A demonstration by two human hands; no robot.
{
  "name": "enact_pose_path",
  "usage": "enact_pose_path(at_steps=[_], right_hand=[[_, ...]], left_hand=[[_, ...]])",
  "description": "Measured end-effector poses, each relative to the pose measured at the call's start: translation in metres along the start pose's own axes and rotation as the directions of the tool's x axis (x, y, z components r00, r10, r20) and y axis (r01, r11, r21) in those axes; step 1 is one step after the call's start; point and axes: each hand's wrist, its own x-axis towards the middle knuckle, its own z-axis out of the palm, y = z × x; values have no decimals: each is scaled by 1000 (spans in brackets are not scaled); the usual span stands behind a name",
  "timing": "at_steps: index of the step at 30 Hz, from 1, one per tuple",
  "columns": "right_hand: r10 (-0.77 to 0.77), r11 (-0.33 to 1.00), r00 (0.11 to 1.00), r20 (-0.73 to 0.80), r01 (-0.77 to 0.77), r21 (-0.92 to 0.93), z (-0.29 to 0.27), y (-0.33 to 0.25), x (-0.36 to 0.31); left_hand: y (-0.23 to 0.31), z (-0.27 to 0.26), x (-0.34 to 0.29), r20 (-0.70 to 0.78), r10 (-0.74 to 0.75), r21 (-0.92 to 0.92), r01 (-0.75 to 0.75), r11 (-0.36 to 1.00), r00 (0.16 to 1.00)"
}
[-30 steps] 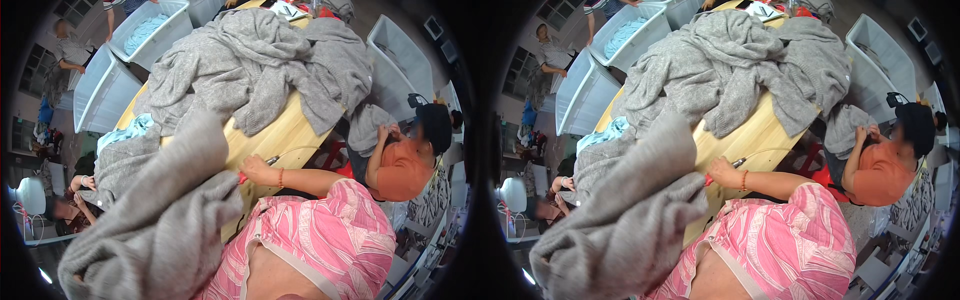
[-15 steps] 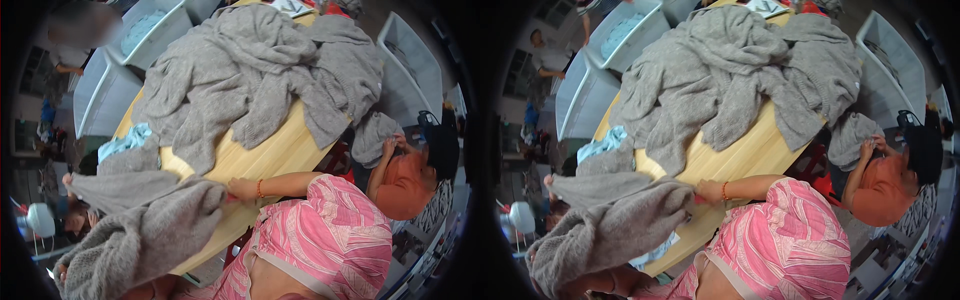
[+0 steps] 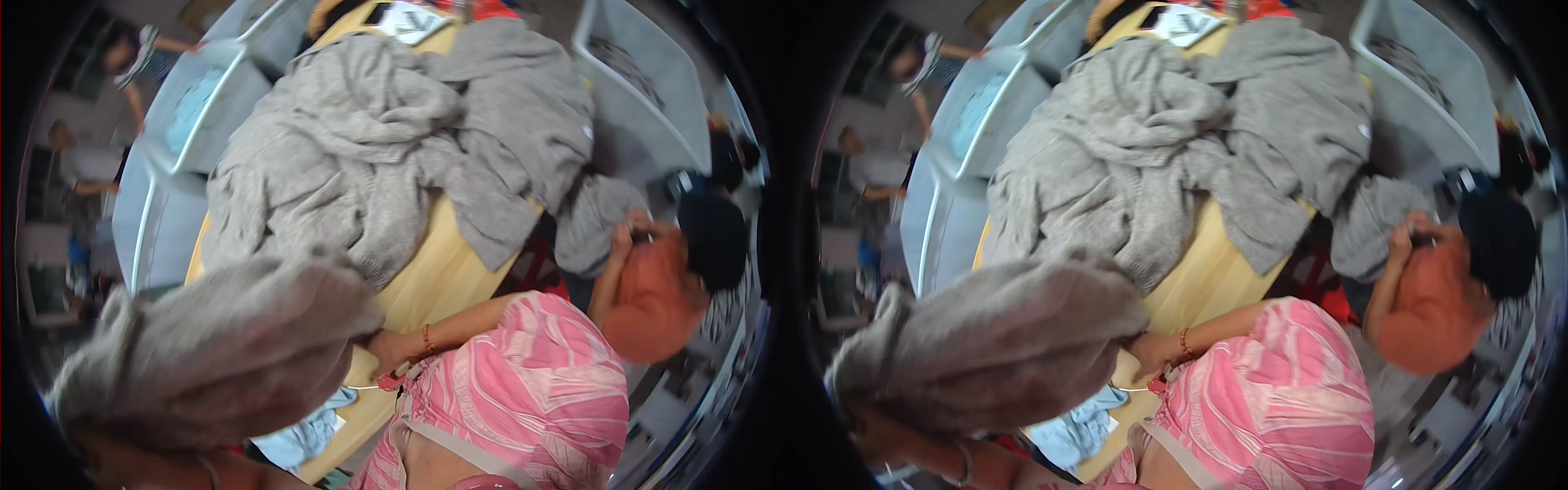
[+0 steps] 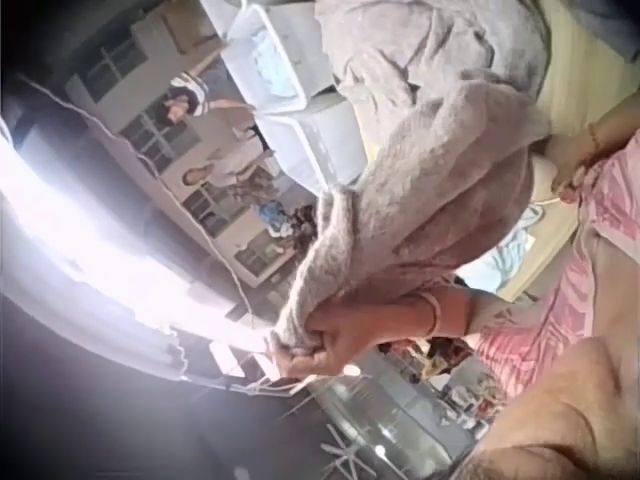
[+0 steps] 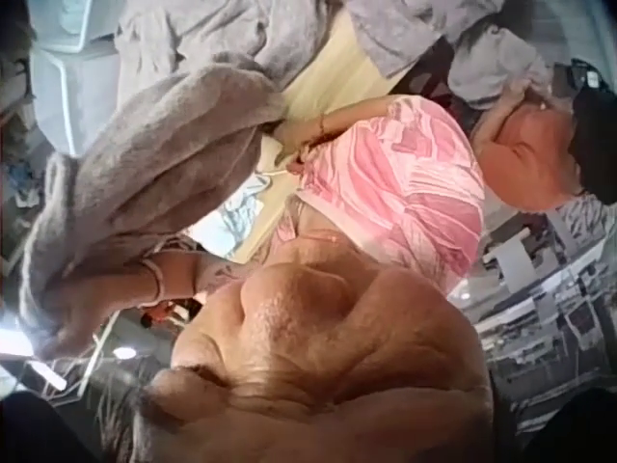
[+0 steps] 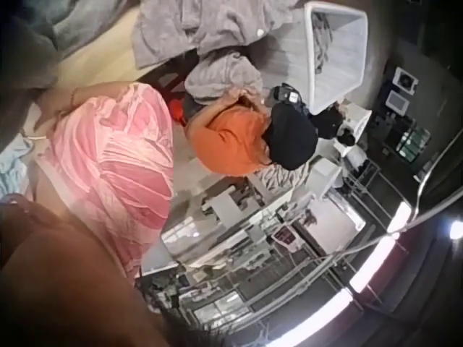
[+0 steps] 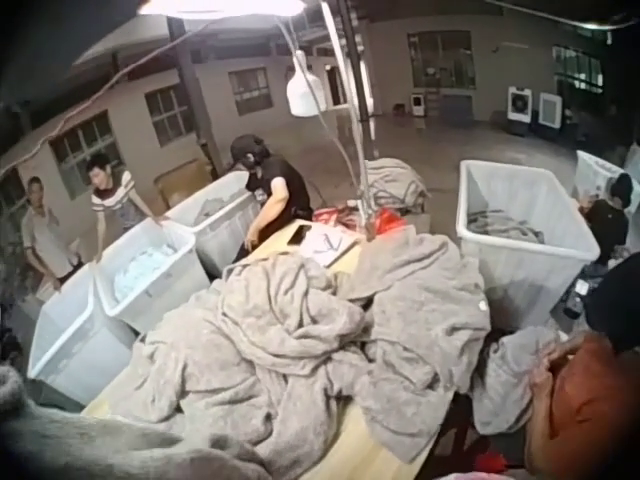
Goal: The recorder uses scissors to trim excess threads and prepare grey fabric on an industrial workbench.
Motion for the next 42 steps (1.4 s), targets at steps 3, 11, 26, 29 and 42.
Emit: enact_pose_path(at_steps=[3,11,26,29,42], right_hand=[[25,977,987,-161,-58,-207,-75,-20,29],[-85,989,994,65,76,123,-201,7,66],[896,304,424,133,-366,-880,-291,-48,117],[618,639,725,305,-238,-731,-264,25,94],[609,424,780,-145,-474,-771,-308,28,13]], left_hand=[[96,89,13,174,-84,70,73,995,981],[96,41,-21,446,-318,-193,437,879,836],[-4,-75,-358,787,-309,-194,260,-946,-535],[18,-42,-423,683,-190,81,332,-940,-705],[70,-69,-465,638,-88,395,423,-815,-765]])
